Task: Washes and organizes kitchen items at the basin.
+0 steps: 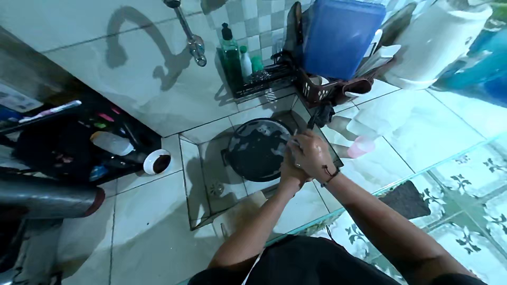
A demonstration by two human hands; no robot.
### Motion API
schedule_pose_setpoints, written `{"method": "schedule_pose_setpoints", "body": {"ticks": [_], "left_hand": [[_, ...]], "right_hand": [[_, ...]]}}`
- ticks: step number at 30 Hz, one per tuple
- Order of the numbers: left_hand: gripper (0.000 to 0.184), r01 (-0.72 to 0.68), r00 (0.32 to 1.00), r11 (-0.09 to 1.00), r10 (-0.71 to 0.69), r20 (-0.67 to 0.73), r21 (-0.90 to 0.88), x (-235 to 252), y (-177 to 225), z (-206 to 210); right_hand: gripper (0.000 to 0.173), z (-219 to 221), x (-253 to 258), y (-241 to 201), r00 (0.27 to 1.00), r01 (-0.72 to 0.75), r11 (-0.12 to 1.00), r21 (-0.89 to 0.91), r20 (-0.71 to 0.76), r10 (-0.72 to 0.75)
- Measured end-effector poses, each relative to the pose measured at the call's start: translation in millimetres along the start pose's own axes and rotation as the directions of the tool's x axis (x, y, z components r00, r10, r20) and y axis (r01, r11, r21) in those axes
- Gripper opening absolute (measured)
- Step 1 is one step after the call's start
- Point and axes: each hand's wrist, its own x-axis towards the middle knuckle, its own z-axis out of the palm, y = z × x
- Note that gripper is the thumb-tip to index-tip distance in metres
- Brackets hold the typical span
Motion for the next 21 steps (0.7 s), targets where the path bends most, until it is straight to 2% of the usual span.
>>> {"method": "schedule_pose_setpoints", "body": {"ticks": [1,2,3,4,5,6,7,8,9,10,11,12,13,14,15,16,17,18,19,20,21], "left_hand": [[0.096,-0.019,0.999,1.0,0.02,0.034,-0.013,-1.4,0.0,0.0],[0.092,-0.016,0.996,0.997,0.022,0.083,-0.074,-4.1,1.3,0.3],[0.082,0.027,0.988,0.982,0.003,0.156,-0.188,-7.3,2.5,0.6],[0.066,0.098,0.965,0.939,-0.009,0.261,-0.331,-9.7,0.5,0.3],[0.044,0.186,0.924,0.872,0.001,0.383,-0.453,-10.1,-3.6,1.4],[0.032,0.298,0.864,0.783,0.023,0.504,-0.546,-8.7,-8.8,3.9],[0.033,0.395,0.814,0.718,0.015,0.58,-0.573,-6.8,-13.2,7.4],[0.036,0.453,0.79,0.707,-0.036,0.612,-0.543,-4.8,-15.7,10.1],[0.036,0.468,0.793,0.747,-0.118,0.598,-0.473,-2.1,-15.1,12.6],[0.038,0.449,0.819,0.81,-0.203,0.537,-0.378,1.8,-12.4,16.6],[0.049,0.392,0.868,0.88,-0.257,0.424,-0.268,5.0,-11.1,24.2],[0.068,0.315,0.917,0.936,-0.259,0.303,-0.154,7.5,-13.1,32.7],[0.086,0.229,0.951,0.971,-0.207,0.23,-0.072,10.2,-17.4,38.5],[0.098,0.145,0.971,0.989,-0.133,0.201,-0.043,13.7,-21.8,41.8],[0.103,0.084,0.974,0.993,-0.065,0.217,-0.081,17.0,-24.8,42.6],[0.097,0.074,0.962,0.983,-0.025,0.271,-0.171,19.0,-26.2,41.9],[0.084,0.119,0.933,0.948,-0.005,0.36,-0.296,19.3,-27.8,41.7],[0.072,0.219,0.879,0.879,0.01,0.477,-0.423,20.4,-29.4,42.4],[0.07,0.343,0.802,0.79,0.035,0.596,-0.508,23.6,-30.3,45.2],[0.071,0.454,0.739,0.719,0.026,0.673,-0.526,27.5,-30.9,49.6],[0.069,0.5,0.716,0.708,-0.015,0.698,-0.498,30.6,-32.0,53.5]], "right_hand": [[0.025,-1.4,-0.4,5.0,0.999,-0.006,1.0,-0.022,-0.036,0.005],[0.032,-5.8,-1.1,13.1,0.998,-0.036,0.998,0.058,-0.05,0.039],[0.034,-10.4,-3.1,25.2,0.995,-0.084,0.965,0.248,-0.039,0.097],[0.035,-11.5,-5.9,40.3,0.986,-0.143,0.85,0.507,-0.005,0.169],[0.035,-9.6,-7.3,53.7,0.968,-0.206,0.639,0.741,0.058,0.245],[0.036,-7.5,-8.6,64.3,0.947,-0.258,0.456,0.852,0.129,0.294],[0.038,-6.2,-9.9,71.6,0.926,-0.31,0.373,0.875,0.187,0.329],[0.04,-5.9,-10.8,75.8,0.904,-0.362,0.383,0.85,0.218,0.369],[0.043,-7.1,-11.4,77.3,0.88,-0.427,0.481,0.766,0.231,0.414],[0.043,-9.2,-10.9,76.6,0.866,-0.484,0.636,0.601,0.224,0.447],[0.044,-11.7,-11.6,72.1,0.866,-0.5,0.791,0.352,0.221,0.449],[0.042,-13.2,-12.2,64.1,0.884,-0.446,0.888,0.111,0.206,0.419],[0.04,-15.2,-13.7,55.1,0.911,-0.371,0.928,-0.042,0.179,0.372],[0.041,-17.6,-15.2,52.3,0.943,-0.296,0.951,-0.09,0.134,0.306],[0.042,-19.8,-16.5,57.0,0.967,-0.237,0.97,-0.045,0.079,0.24],[0.041,-22.4,-17.9,66.5,0.976,-0.219,0.971,0.098,0.041,0.216],[0.039,-26.4,-21.1,78.2,0.965,-0.261,0.908,0.328,0.053,0.258],[0.039,-29.7,-25.3,90.3,0.933,-0.346,0.749,0.566,0.125,0.337],[0.041,-30.9,-26.2,101.3,0.894,-0.411,0.548,0.728,0.205,0.398],[0.044,-30.6,-25.8,110.8,0.857,-0.457,0.417,0.785,0.264,0.442],[0.045,-30.3,-25.5,118.5,0.84,-0.487,0.412,0.77,0.283,0.463]]}}
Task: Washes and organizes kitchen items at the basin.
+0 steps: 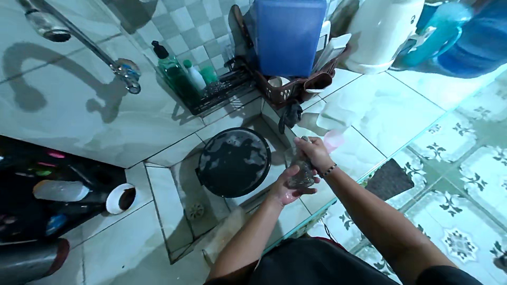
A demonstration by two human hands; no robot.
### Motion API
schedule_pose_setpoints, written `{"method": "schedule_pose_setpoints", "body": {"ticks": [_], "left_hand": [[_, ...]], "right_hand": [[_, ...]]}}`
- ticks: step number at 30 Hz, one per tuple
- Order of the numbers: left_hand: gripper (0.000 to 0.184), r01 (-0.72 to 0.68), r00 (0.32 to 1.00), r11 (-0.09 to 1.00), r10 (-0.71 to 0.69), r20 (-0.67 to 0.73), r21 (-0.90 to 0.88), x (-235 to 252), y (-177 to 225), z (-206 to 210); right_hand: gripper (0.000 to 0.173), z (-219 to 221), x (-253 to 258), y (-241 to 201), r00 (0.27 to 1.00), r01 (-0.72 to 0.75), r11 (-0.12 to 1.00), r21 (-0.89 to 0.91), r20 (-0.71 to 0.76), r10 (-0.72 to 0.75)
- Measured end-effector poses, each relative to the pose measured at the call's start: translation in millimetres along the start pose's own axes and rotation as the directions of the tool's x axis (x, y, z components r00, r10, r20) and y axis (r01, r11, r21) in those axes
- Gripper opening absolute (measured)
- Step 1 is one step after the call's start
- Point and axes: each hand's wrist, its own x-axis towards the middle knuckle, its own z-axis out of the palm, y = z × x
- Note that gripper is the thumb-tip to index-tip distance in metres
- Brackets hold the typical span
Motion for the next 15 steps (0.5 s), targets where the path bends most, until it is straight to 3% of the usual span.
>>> {"method": "schedule_pose_setpoints", "body": {"ticks": [2,4,5,6,8,10,12,15], "left_hand": [[0.056,0.015,0.983,0.973,0.027,-0.18,0.23,10.9,2.0,3.4],[0.072,-0.008,0.917,0.833,0.227,-0.328,0.554,27.7,-2.1,7.5],[0.084,-0.037,0.892,0.738,0.328,-0.311,0.673,36.6,-4.3,7.0],[0.096,-0.07,0.876,0.652,0.402,-0.266,0.755,46.1,-3.9,6.2],[0.107,-0.075,0.866,0.514,0.459,-0.2,0.854,63.2,-1.1,3.5],[0.104,-0.069,0.855,0.452,0.486,-0.18,0.889,82.6,3.4,-2.6],[0.095,-0.103,0.82,0.434,0.546,-0.17,0.895,105.9,8.2,-14.1],[0.091,-0.134,0.754,0.386,0.637,-0.158,0.913,141.1,15.0,-28.2]], "right_hand": [[0.044,-5.2,6.0,-0.5,0.994,0.105,0.957,-0.269,-0.009,-0.111],[0.046,-7.4,7.7,-0.4,0.941,0.309,0.778,-0.546,0.057,-0.333],[0.052,-10.7,8.1,-1.3,0.926,0.336,0.759,-0.558,0.047,-0.375],[0.055,-16.5,10.1,-6.4,0.929,0.326,0.808,-0.491,0.01,-0.369],[0.058,-33.0,18.2,-20.2,0.955,0.248,0.937,-0.245,-0.104,-0.28],[0.055,-58.0,33.1,-25.3,0.933,0.278,0.949,-0.146,-0.195,-0.303],[0.048,-86.8,37.3,-14.4,0.919,0.272,0.9,-0.341,-0.185,-0.348],[0.025,-114.3,37.3,17.1,0.936,0.208,0.653,-0.728,-0.046,-0.349]]}}
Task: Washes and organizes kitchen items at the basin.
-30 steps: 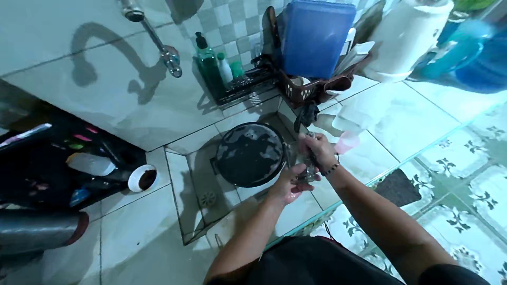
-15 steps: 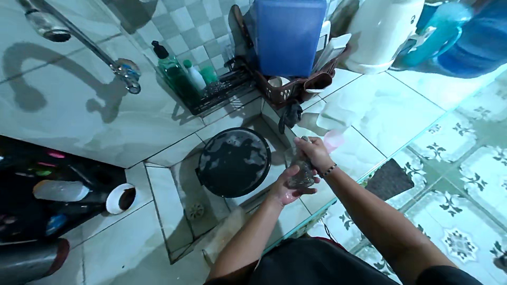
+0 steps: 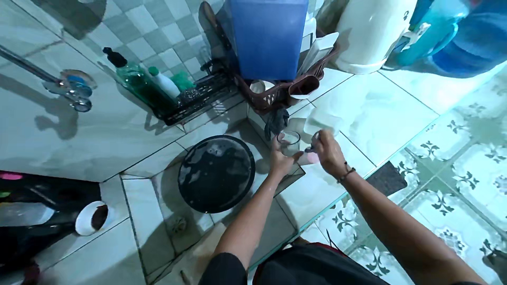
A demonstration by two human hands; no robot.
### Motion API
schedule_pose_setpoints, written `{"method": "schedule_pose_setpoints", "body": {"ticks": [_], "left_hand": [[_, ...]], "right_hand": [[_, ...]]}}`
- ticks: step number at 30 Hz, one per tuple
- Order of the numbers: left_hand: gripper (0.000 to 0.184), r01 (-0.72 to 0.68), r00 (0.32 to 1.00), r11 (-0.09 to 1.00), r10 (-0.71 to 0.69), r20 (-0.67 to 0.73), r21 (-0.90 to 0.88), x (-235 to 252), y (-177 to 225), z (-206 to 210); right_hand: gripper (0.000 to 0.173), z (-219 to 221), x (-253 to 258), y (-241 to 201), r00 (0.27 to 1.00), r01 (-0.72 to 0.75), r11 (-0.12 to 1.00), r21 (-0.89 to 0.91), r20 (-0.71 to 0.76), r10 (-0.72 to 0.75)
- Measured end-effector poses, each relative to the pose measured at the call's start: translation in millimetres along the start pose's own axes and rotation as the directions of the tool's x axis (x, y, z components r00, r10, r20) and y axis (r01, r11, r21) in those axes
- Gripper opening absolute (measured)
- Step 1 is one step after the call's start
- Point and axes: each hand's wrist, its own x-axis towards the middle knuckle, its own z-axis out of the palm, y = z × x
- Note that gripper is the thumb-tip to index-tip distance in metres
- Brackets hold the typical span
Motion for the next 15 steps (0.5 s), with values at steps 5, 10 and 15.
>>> {"method": "schedule_pose_setpoints", "body": {"ticks": [5,10,15], "left_hand": [[0.094,-0.033,0.998,0.997,0.037,-0.055,0.065,50.0,-28.5,25.5],[0.1,0.033,0.997,0.982,-0.021,-0.068,0.188,69.7,-49.4,45.8],[0.101,0.045,0.995,0.972,-0.024,-0.094,0.231,67.9,-60.3,57.2]], "right_hand": [[0.025,10.2,-5.5,33.2,0.963,0.032,0.934,-0.356,0.261,0.067],[0.043,-3.0,12.1,32.8,0.772,0.03,0.853,-0.522,0.554,0.312],[0.029,1.2,15.8,40.3,0.722,0.053,0.838,-0.543,0.601,0.343]]}}
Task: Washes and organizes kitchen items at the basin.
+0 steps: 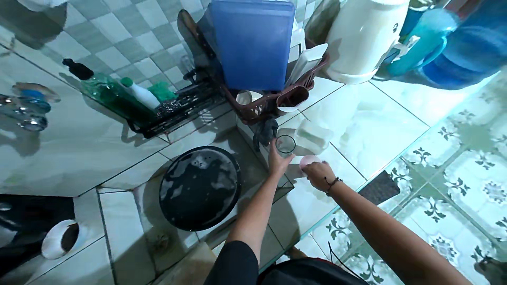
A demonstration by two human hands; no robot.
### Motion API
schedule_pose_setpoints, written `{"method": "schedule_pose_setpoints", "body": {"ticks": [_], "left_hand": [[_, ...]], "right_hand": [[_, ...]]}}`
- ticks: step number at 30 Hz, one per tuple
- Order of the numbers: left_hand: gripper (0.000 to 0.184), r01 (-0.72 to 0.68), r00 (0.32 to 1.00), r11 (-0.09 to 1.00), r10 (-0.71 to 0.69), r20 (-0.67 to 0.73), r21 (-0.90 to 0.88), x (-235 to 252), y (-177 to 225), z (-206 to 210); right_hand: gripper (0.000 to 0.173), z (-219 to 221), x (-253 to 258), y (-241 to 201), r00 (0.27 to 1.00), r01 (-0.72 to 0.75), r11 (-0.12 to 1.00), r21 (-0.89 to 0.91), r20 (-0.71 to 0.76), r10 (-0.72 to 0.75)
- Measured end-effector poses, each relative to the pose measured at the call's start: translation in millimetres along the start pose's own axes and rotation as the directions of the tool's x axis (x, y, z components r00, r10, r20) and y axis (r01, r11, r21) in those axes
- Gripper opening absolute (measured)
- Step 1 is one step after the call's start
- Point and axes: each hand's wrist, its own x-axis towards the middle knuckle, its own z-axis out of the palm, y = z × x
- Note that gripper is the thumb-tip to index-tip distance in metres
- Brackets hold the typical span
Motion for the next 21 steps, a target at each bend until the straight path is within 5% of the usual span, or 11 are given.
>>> {"method": "schedule_pose_setpoints", "body": {"ticks": [4,8,11,13,16,18,19,21], "left_hand": [[0.103,0.013,1.0,1.0,-0.012,0.016,-0.018,0.2,-3.9,1.4],[0.102,-0.087,0.996,0.991,0.087,-0.002,-0.098,-24.7,-3.4,-27.1],[0.074,-0.084,0.996,0.93,0.085,-0.012,-0.357,-73.2,15.9,-53.6],[0.079,-0.087,0.993,0.88,0.117,0.034,-0.467,-100.4,28.7,-71.8],[0.039,-0.092,0.996,0.855,0.083,-0.039,-0.51,-119.2,34.4,-104.9],[0.033,0.049,0.997,0.871,-0.068,-0.021,-0.488,-124.9,41.5,-136.9],[0.036,0.159,0.986,0.858,-0.165,0.032,-0.487,-128.6,47.3,-153.3],[0.039,0.434,0.893,0.711,-0.42,0.16,-0.554,-137.2,60.6,-179.7]], "right_hand": [[0.025,10.9,3.2,5.9,0.992,0.025,0.997,0.071,-0.121,-0.016],[0.031,25.3,-7.5,8.5,0.964,0.105,0.862,0.495,-0.265,0.035],[0.025,24.1,-30.5,-28.5,0.95,0.2,0.37,0.907,-0.272,0.153],[0.019,19.9,-43.8,-70.6,0.964,0.127,-0.025,0.992,-0.118,0.237],[0.024,18.4,-61.2,-128.2,0.981,0.078,-0.258,0.963,-0.028,0.192],[0.032,26.7,-70.6,-152.1,0.982,0.189,-0.142,0.972,-0.191,-0.003],[0.039,33.6,-71.1,-159.7,0.942,0.317,0.071,0.946,-0.304,-0.144],[0.043,41.4,-71.2,-173.1,0.832,0.553,0.597,0.581,-0.419,-0.363]]}}
